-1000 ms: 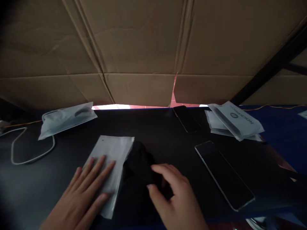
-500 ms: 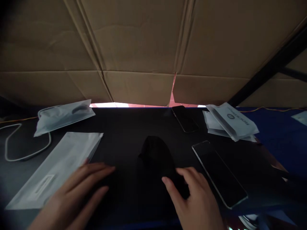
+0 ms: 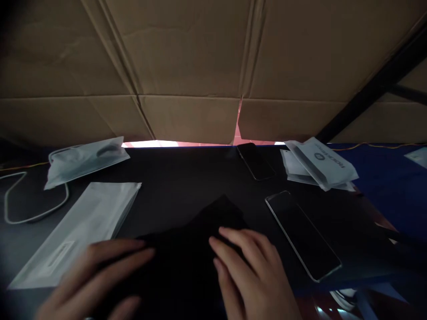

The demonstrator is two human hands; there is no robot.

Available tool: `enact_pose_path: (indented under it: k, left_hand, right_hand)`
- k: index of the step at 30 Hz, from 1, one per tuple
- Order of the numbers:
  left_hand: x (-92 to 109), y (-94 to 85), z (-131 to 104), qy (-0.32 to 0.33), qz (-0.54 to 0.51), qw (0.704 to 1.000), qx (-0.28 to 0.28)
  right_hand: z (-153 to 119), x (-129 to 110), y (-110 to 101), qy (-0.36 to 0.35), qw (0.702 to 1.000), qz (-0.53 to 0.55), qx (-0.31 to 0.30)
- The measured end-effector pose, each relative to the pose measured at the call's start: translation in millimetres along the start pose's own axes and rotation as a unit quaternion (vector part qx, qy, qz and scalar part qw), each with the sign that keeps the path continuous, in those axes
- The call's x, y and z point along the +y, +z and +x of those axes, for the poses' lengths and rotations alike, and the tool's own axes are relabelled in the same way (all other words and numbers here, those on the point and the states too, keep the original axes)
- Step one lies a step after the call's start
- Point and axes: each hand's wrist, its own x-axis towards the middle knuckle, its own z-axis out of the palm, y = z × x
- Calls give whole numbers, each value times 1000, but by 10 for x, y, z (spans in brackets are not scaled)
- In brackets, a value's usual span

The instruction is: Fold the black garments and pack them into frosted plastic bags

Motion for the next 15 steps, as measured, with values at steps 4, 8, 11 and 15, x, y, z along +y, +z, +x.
enact_pose_path:
  k: [4, 8, 11, 15]
  left_hand:
    - [-16, 167, 61, 154, 74, 977, -125]
    - [-267, 68, 87, 118, 55, 983, -127]
    - [-433, -109, 145, 39, 15, 998, -44]
    - [-697, -271, 144, -38, 8, 999, -37]
  right_hand:
    - [-54, 388, 185, 52, 996, -23, -73]
    - [-141, 448, 234, 89, 995, -5, -51]
    - [-203, 431, 112, 78, 996, -13, 36]
    - [-393, 490, -68, 71, 997, 4, 9]
